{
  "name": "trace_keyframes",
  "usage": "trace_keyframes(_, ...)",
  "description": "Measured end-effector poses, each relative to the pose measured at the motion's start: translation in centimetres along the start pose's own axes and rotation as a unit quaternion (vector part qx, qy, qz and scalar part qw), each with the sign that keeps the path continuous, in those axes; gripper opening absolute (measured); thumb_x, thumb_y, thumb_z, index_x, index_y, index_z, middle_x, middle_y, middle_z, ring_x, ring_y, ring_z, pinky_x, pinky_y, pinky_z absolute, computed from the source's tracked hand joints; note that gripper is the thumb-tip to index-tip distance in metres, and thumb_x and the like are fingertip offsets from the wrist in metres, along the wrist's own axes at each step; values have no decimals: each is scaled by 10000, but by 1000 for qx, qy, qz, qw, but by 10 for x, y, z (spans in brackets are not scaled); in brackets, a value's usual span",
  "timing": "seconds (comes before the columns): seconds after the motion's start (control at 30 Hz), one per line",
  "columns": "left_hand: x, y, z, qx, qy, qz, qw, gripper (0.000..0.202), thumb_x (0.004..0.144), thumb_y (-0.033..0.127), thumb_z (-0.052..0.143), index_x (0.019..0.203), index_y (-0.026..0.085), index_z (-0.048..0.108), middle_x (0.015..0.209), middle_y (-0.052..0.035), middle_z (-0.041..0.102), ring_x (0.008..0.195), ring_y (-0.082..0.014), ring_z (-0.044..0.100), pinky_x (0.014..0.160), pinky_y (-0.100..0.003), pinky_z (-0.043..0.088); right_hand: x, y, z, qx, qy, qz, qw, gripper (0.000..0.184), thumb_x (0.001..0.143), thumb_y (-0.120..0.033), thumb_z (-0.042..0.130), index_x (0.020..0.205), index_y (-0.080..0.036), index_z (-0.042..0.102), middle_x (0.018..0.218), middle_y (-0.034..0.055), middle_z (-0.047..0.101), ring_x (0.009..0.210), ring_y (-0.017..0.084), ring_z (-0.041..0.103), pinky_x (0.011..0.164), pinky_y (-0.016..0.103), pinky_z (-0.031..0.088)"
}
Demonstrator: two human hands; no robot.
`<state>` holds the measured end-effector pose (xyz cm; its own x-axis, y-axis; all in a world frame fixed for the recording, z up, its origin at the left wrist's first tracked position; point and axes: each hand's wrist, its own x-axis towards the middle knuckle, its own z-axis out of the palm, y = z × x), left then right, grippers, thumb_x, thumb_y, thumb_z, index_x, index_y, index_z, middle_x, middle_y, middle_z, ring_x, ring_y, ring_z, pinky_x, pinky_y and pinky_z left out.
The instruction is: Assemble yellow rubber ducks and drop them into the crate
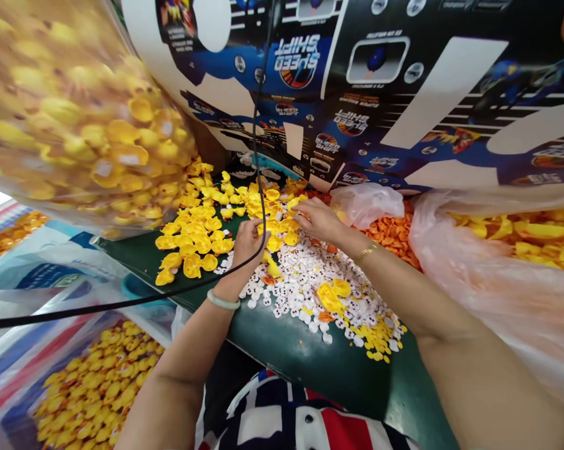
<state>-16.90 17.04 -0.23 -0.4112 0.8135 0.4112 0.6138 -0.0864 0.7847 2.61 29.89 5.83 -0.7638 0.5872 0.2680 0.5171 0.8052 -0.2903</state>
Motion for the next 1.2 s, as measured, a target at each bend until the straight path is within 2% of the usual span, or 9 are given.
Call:
trace_keyframes(0.13, 2, -3, -16, -16, 9, -3, 1000, 325, 802, 250, 655, 1123, 210, 627, 1049, -59, 588, 900, -188, 594, 827, -334, 496, 57, -10, 33, -56, -44, 57, 996, 352, 928, -377, 572, 1186, -161, 674, 1191, 135, 673, 1110, 303, 526, 946, 410, 404)
trace_keyframes(0.27, -4, -12, -27, -28, 6, -30, 999, 346, 779, 256, 668, 1117, 195, 622, 1038, -59, 597, 868, -177, 593, 804, -327, 498, 71, -13, 51, -53, -45, 75, 995, 206, 868, -275, 632, 997, -153, 737, 1045, 133, 711, 1069, 297, 542, 920, 388, 393)
trace_keyframes(0.43, -8, -15, -37, -20, 10, -71, 997, 385, 784, 275, 650, 1154, 182, 597, 1083, -91, 604, 944, -217, 605, 871, -388, 508, 52, -4, 36, -29, -7, 96, 995, 235, 902, -260, 559, 1038, -209, 744, 995, 72, 718, 973, 229, 578, 916, 350, 402)
trace_keyframes(0.57, -18, 4, -43, 45, 49, -29, 997, 339, 801, 310, 659, 1121, 203, 621, 1195, -111, 603, 1179, -284, 547, 1046, -463, 424, 25, -8, 12, 66, 28, 93, 993, 180, 852, -237, 603, 954, -210, 749, 938, 34, 720, 944, 204, 594, 891, 321, 422)
trace_keyframes(0.67, -43, 31, -35, -94, 32, -56, 994, 376, 842, 380, 639, 1170, 201, 599, 1236, -114, 614, 1192, -266, 572, 1038, -426, 448, -13, -33, -2, 191, 48, 117, 973, 154, 843, -270, 613, 919, -186, 716, 892, 24, 713, 842, 184, 616, 769, 299, 452)
trace_keyframes(0.83, -119, 75, -13, -426, -61, -219, 876, 478, 846, 451, 649, 1256, 234, 536, 1280, -113, 633, 1156, -254, 623, 958, -402, 509, -105, -100, -4, 222, -34, 130, 966, 110, 874, -292, 582, 860, -225, 668, 852, -13, 709, 720, 145, 616, 636, 264, 422)
trace_keyframes(0.97, -171, 82, -15, -504, -34, -329, 798, 406, 794, 398, 720, 1130, 223, 574, 1087, -72, 702, 958, -203, 683, 851, -347, 535, -159, -124, 10, 164, -118, 47, 978, 124, 919, -293, 567, 910, -234, 675, 902, -1, 721, 772, 149, 634, 655, 264, 419)
trace_keyframes(1.07, -188, 76, -28, -496, -31, -376, 783, 372, 751, 376, 752, 1046, 210, 595, 877, -22, 693, 783, -170, 678, 706, -294, 530, -161, -118, 18, 170, -154, -5, 973, 193, 965, -281, 508, 948, -247, 697, 942, -4, 722, 852, 156, 639, 720, 271, 427)
trace_keyframes(1.2, -188, 71, -39, -492, -50, -383, 781, 335, 735, 373, 754, 987, 212, 604, 766, 14, 645, 707, -163, 668, 636, -270, 510, -125, -112, 31, 63, -116, -57, 990, 208, 969, -246, 479, 1019, -254, 681, 999, 14, 697, 914, 183, 603, 762, 305, 404)
